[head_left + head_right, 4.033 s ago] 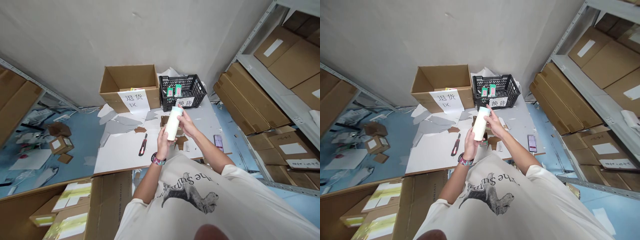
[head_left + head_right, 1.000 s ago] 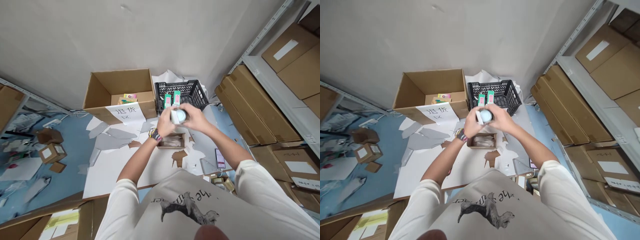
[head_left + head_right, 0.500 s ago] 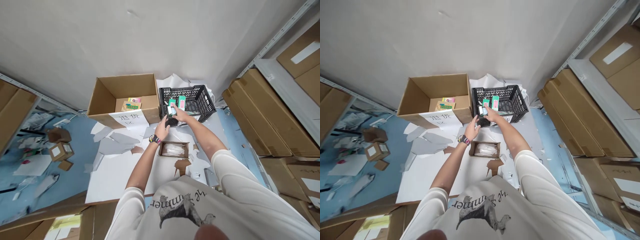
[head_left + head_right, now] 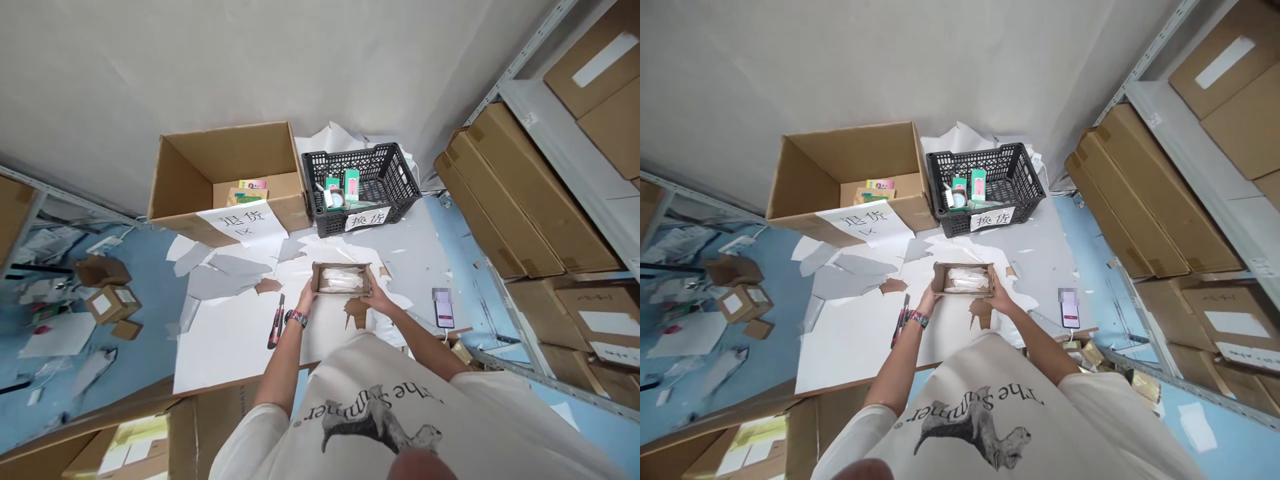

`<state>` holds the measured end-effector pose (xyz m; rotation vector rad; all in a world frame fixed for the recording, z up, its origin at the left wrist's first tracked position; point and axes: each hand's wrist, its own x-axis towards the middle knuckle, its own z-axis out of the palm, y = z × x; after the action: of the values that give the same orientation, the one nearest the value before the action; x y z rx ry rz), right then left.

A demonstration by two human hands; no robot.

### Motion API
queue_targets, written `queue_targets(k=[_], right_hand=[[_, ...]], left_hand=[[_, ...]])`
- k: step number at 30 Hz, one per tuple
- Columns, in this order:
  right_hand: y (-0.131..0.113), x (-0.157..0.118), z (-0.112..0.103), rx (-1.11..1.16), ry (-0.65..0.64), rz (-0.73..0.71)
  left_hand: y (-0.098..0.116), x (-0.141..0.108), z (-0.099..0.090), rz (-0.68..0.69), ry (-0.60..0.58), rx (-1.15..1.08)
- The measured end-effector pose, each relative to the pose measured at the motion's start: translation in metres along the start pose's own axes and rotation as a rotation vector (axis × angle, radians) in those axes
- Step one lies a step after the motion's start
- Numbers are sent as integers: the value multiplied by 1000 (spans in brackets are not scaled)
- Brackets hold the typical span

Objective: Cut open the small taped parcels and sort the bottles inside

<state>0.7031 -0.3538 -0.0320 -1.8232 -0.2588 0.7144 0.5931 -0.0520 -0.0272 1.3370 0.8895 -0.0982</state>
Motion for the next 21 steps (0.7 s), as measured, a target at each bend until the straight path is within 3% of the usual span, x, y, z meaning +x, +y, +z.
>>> queue_targets(k=[3,5,9,12,16,21], right_hand=[[-9,-3,14,66,100,63],[-20,-7,11,86,128,39],[-29,-39,-18,129,207,-43],[-31,-86,-49,167,313,-90],[-30,-177,-103,108,539,-142],[-6,-339,-183,-50,823,-12]], left_hand=[[10,-8,15,-52,10,10],[16,-16,20,-38,22,20],[31,-39,33,154,-40,87],[47,-61,60,299,-189,169],[60,-100,132,371,-423,246],[36,-169,266,353,-765,313]])
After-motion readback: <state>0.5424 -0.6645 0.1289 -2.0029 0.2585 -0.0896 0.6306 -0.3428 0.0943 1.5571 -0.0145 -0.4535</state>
